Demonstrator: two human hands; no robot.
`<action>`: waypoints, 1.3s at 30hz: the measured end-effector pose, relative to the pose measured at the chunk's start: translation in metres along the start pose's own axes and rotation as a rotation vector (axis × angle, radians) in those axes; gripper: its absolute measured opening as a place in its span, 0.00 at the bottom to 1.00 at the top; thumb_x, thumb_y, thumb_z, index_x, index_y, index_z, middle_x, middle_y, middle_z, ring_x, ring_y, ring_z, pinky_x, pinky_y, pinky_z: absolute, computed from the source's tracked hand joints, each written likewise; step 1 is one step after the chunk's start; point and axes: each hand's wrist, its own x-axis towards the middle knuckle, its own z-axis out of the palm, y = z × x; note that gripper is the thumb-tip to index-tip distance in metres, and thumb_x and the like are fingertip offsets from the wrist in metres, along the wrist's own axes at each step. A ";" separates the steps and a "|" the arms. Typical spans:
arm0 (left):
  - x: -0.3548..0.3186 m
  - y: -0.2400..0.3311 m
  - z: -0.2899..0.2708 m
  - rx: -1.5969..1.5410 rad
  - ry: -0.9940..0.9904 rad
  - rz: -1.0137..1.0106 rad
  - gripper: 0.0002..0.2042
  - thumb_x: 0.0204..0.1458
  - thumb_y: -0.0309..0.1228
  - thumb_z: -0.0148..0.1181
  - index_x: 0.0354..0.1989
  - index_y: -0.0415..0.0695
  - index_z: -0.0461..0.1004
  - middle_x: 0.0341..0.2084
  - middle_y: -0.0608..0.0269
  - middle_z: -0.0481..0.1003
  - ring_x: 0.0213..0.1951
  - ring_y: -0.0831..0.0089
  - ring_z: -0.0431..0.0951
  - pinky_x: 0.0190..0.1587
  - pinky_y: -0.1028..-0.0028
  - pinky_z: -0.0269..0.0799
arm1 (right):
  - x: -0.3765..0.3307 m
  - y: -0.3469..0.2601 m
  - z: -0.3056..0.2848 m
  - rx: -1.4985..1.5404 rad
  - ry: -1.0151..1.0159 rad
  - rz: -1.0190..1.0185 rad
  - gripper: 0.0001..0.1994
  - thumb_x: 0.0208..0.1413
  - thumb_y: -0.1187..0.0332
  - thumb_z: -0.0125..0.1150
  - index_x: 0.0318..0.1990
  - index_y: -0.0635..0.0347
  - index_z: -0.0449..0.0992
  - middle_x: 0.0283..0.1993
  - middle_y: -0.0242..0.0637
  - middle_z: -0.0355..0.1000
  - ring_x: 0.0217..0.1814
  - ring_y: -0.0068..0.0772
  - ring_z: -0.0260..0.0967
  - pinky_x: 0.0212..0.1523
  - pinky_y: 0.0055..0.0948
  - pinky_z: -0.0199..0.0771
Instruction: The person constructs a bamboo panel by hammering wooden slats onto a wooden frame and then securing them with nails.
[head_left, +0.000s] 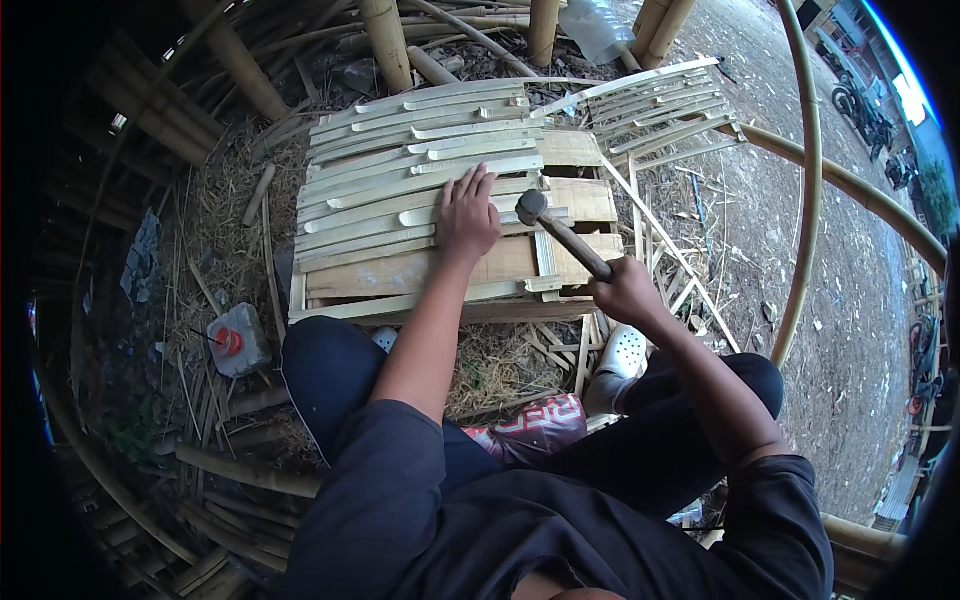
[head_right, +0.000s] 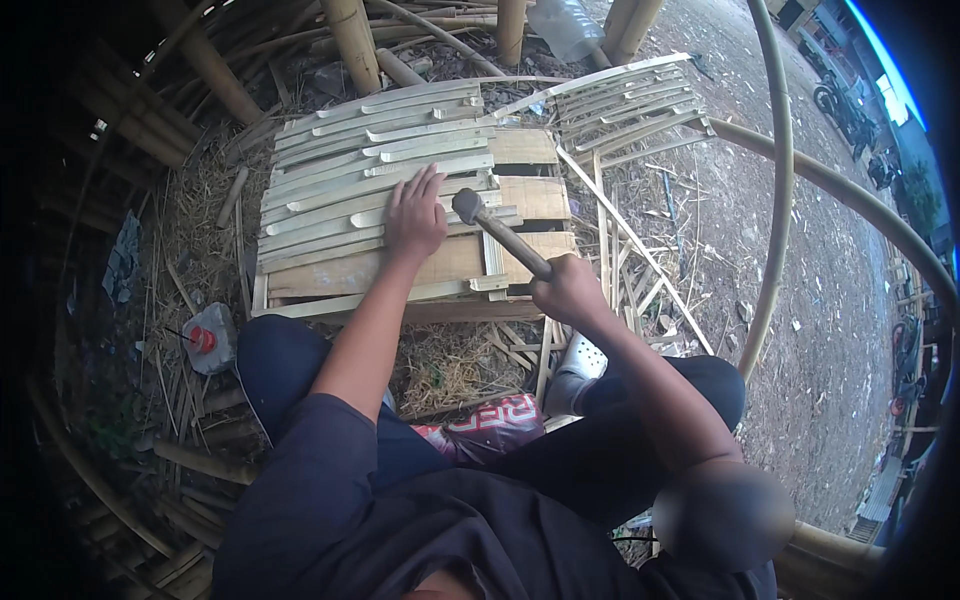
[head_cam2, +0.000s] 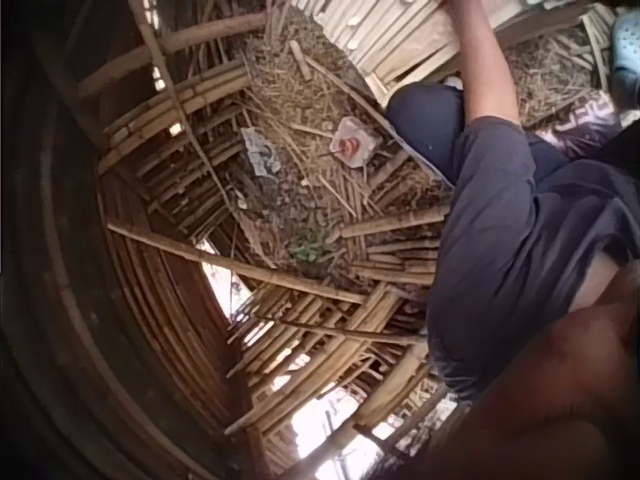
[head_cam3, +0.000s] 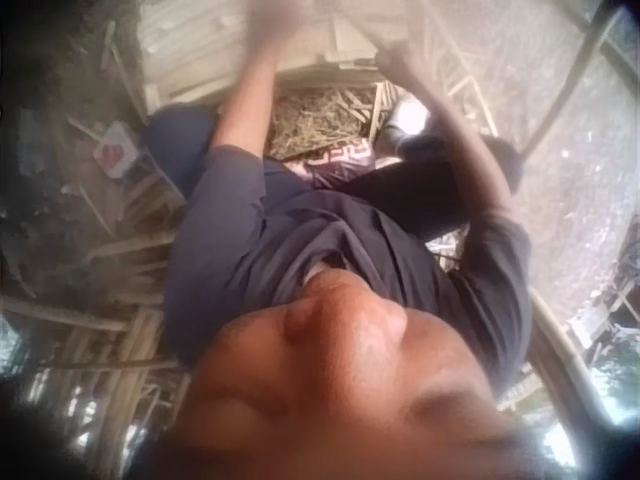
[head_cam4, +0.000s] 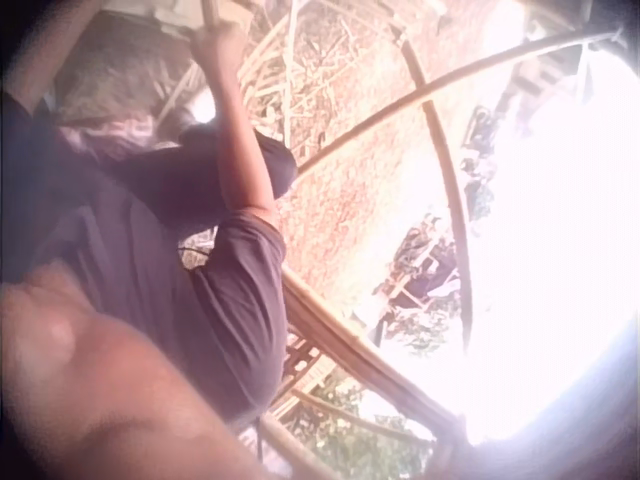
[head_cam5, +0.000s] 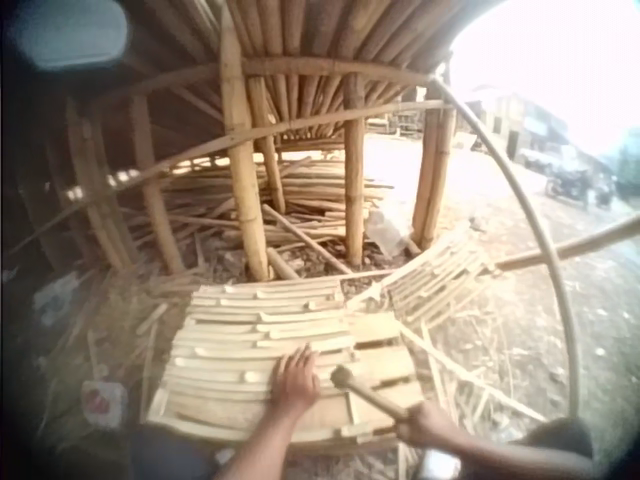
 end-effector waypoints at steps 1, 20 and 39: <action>0.001 0.004 0.000 0.011 0.020 0.015 0.25 0.57 0.31 0.48 0.66 0.48 0.67 0.70 0.62 0.64 0.72 0.66 0.60 0.75 0.56 0.49 | -0.007 -0.002 -0.006 0.038 -0.060 -0.057 0.15 0.50 0.64 0.60 0.33 0.73 0.81 0.29 0.63 0.76 0.36 0.60 0.79 0.44 0.49 0.78; -0.007 0.011 0.005 0.040 0.040 0.036 0.29 0.58 0.32 0.47 0.71 0.45 0.61 0.70 0.61 0.65 0.72 0.66 0.61 0.75 0.57 0.51 | -0.012 0.012 0.003 0.157 0.102 -0.006 0.14 0.56 0.64 0.62 0.29 0.72 0.79 0.22 0.51 0.75 0.25 0.43 0.77 0.32 0.43 0.75; -0.004 0.010 0.003 0.016 0.089 0.027 0.25 0.56 0.31 0.48 0.65 0.43 0.68 0.68 0.60 0.67 0.71 0.66 0.63 0.73 0.57 0.53 | -0.002 0.012 -0.007 0.127 0.037 -0.060 0.16 0.50 0.62 0.61 0.29 0.72 0.79 0.22 0.54 0.74 0.25 0.47 0.76 0.34 0.45 0.74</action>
